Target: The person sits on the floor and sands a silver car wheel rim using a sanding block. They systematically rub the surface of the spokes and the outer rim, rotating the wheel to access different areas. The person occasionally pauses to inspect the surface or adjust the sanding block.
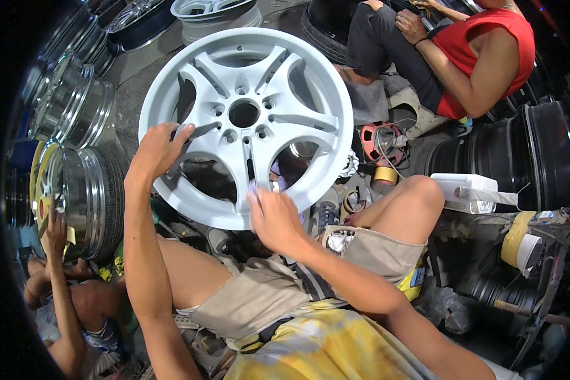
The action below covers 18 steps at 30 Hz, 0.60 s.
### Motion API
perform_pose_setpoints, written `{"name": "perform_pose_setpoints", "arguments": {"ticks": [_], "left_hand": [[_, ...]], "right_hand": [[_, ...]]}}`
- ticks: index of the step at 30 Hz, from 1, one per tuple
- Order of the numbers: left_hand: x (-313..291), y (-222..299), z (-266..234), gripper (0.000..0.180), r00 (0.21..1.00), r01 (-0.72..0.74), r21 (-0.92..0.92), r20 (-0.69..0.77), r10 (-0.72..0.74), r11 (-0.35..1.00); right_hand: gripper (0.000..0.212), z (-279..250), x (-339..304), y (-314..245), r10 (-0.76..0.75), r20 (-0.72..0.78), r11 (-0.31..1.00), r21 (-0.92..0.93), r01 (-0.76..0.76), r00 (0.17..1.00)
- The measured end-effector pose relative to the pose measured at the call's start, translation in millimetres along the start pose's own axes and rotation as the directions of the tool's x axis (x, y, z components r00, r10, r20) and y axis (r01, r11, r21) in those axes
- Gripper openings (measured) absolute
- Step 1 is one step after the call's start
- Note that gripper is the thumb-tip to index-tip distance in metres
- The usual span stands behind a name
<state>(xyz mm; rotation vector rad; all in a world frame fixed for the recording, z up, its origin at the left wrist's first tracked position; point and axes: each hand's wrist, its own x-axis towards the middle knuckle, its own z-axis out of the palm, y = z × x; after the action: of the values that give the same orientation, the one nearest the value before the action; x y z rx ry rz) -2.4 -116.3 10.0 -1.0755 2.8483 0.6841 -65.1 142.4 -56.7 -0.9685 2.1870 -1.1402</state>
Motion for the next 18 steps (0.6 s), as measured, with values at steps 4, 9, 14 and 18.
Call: {"name": "perform_pose_setpoints", "arguments": {"ticks": [4,9,14,18], "left_hand": [[2.2,-1.7,5.1,0.055,0.999,-0.034,0.043,-0.037,0.035,0.999],[-3.7,-5.4,1.5,0.053,0.998,-0.058,-0.004,-0.031,0.058,0.998],[-0.9,-6.9,0.5,0.056,0.997,-0.082,-0.003,-0.017,0.082,0.997],[1.6,-10.7,7.2,0.052,0.992,-0.103,0.027,-0.07,0.105,0.994]], "right_hand": [[0.031,3.6,87.7,-9.0,0.052,-0.074,0.994,-0.087,-0.059,0.996],[0.031,-17.9,78.6,-5.3,0.054,0.169,0.991,-0.134,-0.031,0.984],[0.033,-51.7,70.1,-20.0,0.012,0.131,0.985,-0.175,0.011,0.991],[0.036,-19.4,103.5,-3.9,-0.069,0.042,0.949,-0.306,0.078,0.997]]}}
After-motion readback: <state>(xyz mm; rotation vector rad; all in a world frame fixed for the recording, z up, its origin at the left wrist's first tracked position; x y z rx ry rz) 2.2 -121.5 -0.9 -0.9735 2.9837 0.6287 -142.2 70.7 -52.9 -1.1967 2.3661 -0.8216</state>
